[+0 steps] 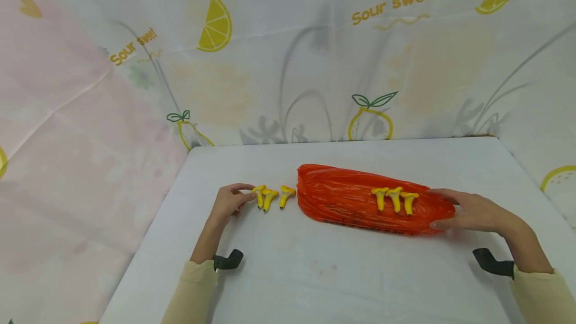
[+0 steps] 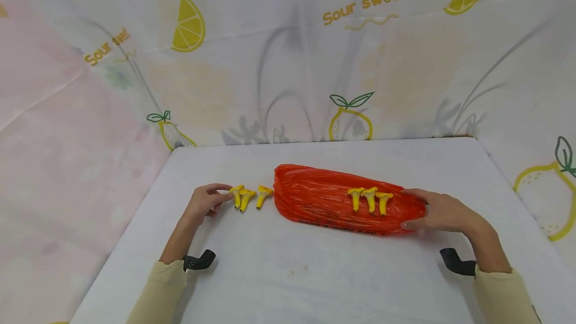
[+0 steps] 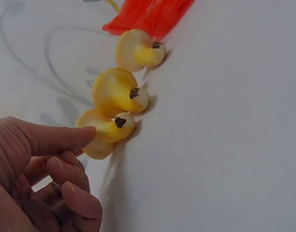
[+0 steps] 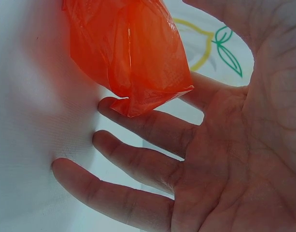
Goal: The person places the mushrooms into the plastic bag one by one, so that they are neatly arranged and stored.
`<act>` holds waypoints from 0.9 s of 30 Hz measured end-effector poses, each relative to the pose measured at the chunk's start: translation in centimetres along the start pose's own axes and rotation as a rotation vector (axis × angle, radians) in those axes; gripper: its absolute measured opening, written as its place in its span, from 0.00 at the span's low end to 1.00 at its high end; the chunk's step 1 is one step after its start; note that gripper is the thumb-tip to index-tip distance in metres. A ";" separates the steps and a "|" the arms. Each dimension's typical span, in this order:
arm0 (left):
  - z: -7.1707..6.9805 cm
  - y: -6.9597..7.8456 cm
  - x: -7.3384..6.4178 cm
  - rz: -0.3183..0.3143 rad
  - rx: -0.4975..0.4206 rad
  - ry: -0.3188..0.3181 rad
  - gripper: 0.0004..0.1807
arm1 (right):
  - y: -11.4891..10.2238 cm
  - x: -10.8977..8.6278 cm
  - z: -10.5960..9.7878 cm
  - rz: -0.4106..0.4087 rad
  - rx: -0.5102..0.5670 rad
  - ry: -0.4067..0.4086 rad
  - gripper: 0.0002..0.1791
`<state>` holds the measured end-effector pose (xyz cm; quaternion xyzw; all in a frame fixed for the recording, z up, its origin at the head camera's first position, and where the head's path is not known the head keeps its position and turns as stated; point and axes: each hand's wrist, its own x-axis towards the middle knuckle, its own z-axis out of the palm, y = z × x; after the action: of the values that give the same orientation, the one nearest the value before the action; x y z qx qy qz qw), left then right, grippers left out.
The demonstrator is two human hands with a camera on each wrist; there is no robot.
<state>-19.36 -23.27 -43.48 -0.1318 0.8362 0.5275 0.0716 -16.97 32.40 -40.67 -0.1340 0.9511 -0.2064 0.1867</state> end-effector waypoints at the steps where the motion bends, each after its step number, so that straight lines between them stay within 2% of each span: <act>1: 0.0 0.0 0.0 -0.004 0.001 0.008 0.17 | 0.0 0.0 0.0 0.001 -0.001 0.000 0.47; 11: 0.1 0.1 0.0 -0.015 0.021 0.036 0.16 | 0.0 0.1 0.0 -0.010 -0.005 -0.004 0.46; 19: -0.2 0.2 0.1 0.008 0.005 0.029 0.15 | -0.1 0.0 0.0 -0.008 0.008 -0.007 0.47; 27: -0.7 0.9 -0.3 0.027 -0.015 0.032 0.16 | 0.0 0.1 -0.1 -0.012 0.008 -0.011 0.47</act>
<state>-19.34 -23.53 -42.34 -0.1294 0.8351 0.5324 0.0502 -17.10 32.38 -40.63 -0.1403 0.9484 -0.2105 0.1913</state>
